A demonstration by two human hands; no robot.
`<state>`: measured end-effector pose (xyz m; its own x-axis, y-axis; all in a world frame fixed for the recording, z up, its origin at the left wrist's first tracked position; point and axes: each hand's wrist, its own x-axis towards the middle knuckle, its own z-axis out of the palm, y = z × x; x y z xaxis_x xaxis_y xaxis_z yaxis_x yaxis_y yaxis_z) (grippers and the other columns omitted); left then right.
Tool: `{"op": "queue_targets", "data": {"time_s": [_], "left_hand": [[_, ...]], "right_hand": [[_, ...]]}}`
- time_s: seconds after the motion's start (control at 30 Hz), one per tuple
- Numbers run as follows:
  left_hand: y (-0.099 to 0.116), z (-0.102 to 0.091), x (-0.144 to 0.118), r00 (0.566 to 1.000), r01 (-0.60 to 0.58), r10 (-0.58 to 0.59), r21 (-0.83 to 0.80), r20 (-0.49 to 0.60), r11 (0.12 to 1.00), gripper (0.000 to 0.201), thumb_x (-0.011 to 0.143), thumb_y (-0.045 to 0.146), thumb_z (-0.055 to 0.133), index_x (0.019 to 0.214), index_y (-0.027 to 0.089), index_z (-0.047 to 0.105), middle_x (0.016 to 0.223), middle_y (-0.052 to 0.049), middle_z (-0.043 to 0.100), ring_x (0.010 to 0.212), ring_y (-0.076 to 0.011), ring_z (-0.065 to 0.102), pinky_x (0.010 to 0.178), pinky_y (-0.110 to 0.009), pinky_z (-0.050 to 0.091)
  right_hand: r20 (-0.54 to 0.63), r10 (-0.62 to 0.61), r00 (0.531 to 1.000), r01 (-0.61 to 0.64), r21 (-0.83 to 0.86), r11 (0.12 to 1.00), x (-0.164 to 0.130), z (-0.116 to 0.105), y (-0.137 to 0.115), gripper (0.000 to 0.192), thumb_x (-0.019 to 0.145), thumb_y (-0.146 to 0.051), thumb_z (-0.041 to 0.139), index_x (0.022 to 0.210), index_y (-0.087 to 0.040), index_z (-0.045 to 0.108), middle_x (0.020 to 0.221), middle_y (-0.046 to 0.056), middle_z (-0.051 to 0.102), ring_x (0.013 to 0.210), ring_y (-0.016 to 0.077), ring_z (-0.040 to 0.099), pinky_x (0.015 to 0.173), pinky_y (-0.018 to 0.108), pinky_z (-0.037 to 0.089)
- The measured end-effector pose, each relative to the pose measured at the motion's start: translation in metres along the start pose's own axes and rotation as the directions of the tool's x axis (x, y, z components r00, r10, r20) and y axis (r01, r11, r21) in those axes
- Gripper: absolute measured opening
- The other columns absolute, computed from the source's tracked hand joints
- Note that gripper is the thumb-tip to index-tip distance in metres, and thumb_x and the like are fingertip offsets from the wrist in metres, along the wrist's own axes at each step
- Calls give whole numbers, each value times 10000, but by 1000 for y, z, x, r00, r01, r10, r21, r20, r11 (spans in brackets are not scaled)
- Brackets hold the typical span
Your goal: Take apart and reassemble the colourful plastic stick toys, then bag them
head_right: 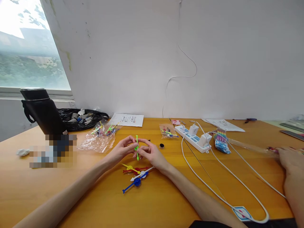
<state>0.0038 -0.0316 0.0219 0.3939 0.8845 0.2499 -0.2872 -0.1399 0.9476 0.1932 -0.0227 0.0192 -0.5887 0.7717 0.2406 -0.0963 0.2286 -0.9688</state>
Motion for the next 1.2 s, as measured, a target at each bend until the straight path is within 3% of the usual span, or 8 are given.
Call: {"op": "queue_targets", "data": {"time_s": [0.2, 0.43, 0.7, 0.9, 1.2], "left_hand": [[-4, 1, 1, 997, 71, -70, -8, 38, 997, 365, 845, 480, 700, 1024, 175, 608, 874, -20, 620, 777, -131, 621, 824, -305, 506], [3, 2, -1, 999, 24, -31, 169, 40, 985, 373, 883, 547, 622, 942, 182, 571, 728, 31, 531, 670, -96, 489, 682, -225, 405], [-5, 8, -3, 988, 13, -51, 252, 143, 968, 403, 955, 579, 466, 909, 181, 511, 746, 10, 567, 619, -99, 409, 603, -223, 338], [-9, 10, -4, 996, -46, 8, 426, 90, 903, 406, 981, 570, 404, 885, 190, 513, 817, -12, 610, 766, -135, 539, 764, -250, 419], [-10, 12, -6, 995, 3, -34, 325, 89, 946, 425, 961, 583, 447, 982, 170, 547, 855, -34, 598, 745, -127, 548, 689, -237, 423]], "right_hand": [[-10, 19, 1000, -18, 122, 992, -2, -1, 0, 441, 893, -385, 691, 1264, -216, 522, 820, 27, 732, 755, 142, 645, 766, 282, 458], [74, 119, 990, -138, 392, 910, -5, 3, -6, 325, 909, -330, 668, 1173, -243, 499, 924, 34, 722, 966, 185, 681, 950, 369, 452], [144, 178, 973, -219, 349, 911, -5, -5, -1, 282, 941, -463, 608, 1056, -212, 548, 813, 17, 673, 898, 163, 647, 893, 318, 453], [140, 188, 972, -225, 328, 918, -4, -6, 4, 332, 910, -505, 641, 1011, -202, 551, 810, 11, 643, 818, 144, 609, 833, 299, 444], [164, 166, 972, -216, 362, 907, -6, -8, 2, 292, 917, -466, 648, 985, -210, 525, 756, -17, 568, 772, 130, 566, 804, 285, 417]]}}
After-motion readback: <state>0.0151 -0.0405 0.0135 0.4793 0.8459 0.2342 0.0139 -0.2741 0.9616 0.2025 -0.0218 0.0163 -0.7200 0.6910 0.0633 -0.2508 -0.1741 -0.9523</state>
